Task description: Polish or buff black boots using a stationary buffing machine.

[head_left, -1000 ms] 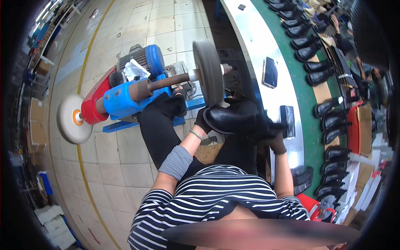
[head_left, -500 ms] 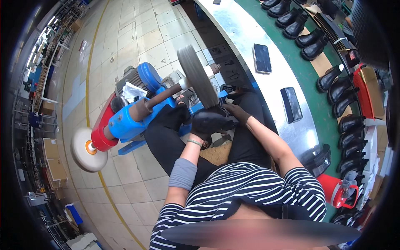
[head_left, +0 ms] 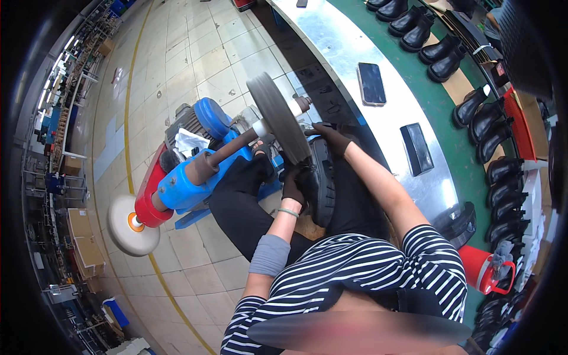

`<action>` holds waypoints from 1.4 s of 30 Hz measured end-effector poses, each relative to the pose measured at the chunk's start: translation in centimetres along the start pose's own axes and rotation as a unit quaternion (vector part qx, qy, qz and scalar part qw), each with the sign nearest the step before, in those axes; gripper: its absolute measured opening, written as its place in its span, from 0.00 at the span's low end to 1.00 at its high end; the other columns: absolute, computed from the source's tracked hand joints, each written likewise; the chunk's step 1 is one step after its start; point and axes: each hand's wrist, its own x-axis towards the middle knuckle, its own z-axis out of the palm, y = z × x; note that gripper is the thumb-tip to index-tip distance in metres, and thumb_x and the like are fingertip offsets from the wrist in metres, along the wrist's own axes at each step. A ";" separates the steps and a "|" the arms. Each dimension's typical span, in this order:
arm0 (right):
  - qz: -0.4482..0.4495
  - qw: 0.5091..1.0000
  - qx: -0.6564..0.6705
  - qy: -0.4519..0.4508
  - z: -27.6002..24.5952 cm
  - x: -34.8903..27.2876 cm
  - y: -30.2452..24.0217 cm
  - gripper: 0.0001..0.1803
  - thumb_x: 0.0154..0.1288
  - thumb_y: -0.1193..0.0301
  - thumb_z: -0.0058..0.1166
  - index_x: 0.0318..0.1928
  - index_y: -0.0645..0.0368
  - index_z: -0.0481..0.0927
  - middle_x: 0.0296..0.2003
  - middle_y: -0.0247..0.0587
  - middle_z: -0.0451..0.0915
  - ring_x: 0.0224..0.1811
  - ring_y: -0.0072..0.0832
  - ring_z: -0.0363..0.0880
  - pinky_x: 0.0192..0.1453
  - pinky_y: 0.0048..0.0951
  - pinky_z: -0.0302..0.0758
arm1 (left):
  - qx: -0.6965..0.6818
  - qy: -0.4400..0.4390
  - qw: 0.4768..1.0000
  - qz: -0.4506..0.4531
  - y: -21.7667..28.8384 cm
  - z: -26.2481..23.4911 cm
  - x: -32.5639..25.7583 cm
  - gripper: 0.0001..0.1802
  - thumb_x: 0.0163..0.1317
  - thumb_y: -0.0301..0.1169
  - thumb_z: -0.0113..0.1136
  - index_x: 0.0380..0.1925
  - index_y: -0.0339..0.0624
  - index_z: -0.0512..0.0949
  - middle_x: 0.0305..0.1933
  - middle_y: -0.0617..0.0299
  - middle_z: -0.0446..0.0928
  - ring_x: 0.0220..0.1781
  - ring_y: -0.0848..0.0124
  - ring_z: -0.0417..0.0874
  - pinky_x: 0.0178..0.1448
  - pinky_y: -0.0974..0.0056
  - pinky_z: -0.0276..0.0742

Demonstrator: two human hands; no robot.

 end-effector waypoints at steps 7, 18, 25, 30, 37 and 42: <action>-0.009 0.993 -0.005 0.119 -2.8 6.7 3.6 0.39 0.58 0.39 0.49 0.53 0.62 0.74 0.66 0.60 0.57 0.67 0.41 0.56 0.67 0.40 0.55 | -0.039 0.037 0.997 0.054 0.2 1.2 0.3 0.13 0.54 0.34 0.56 0.36 0.40 0.81 0.42 0.57 0.82 0.44 0.61 0.81 0.56 0.59 0.75; -0.067 0.994 0.016 0.088 -3.8 10.3 5.0 0.43 0.61 0.39 0.44 0.63 0.63 0.63 0.57 0.50 0.71 0.56 0.38 0.72 0.58 0.39 0.68 | 0.089 -0.063 0.983 0.150 -0.8 0.1 0.2 0.13 0.54 0.26 0.54 0.41 0.39 0.78 0.47 0.55 0.79 0.49 0.63 0.79 0.60 0.58 0.72; -0.005 0.998 0.018 0.055 -1.6 6.5 4.5 0.40 0.60 0.36 0.43 0.53 0.60 0.74 0.40 0.48 0.79 0.34 0.31 0.78 0.39 0.32 0.75 | 0.354 -0.047 0.893 0.273 -3.3 -1.2 -2.6 0.13 0.53 0.22 0.51 0.39 0.39 0.77 0.47 0.54 0.79 0.49 0.63 0.79 0.61 0.58 0.72; 0.014 0.999 0.014 0.034 1.2 2.2 2.1 0.38 0.63 0.37 0.40 0.51 0.59 0.76 0.26 0.46 0.77 0.22 0.29 0.75 0.29 0.31 0.73 | 0.241 -0.093 0.945 0.201 -2.7 -2.6 -1.3 0.12 0.55 0.23 0.51 0.40 0.36 0.77 0.47 0.50 0.79 0.50 0.60 0.79 0.62 0.55 0.71; -0.065 0.989 0.043 0.122 -1.0 0.1 0.4 0.36 0.59 0.37 0.47 0.43 0.61 0.80 0.29 0.41 0.78 0.27 0.29 0.76 0.34 0.28 0.74 | -0.058 -0.021 0.997 -0.056 0.6 4.0 2.0 0.16 0.54 0.25 0.53 0.43 0.33 0.76 0.46 0.49 0.79 0.50 0.54 0.79 0.62 0.49 0.71; -0.171 0.951 -0.082 0.245 -4.3 -3.2 -0.5 0.35 0.57 0.42 0.52 0.49 0.63 0.78 0.38 0.47 0.80 0.40 0.33 0.78 0.51 0.31 0.72 | -0.048 0.024 0.996 -0.069 -1.8 6.5 2.7 0.16 0.52 0.25 0.54 0.42 0.34 0.77 0.46 0.48 0.79 0.49 0.53 0.80 0.61 0.48 0.71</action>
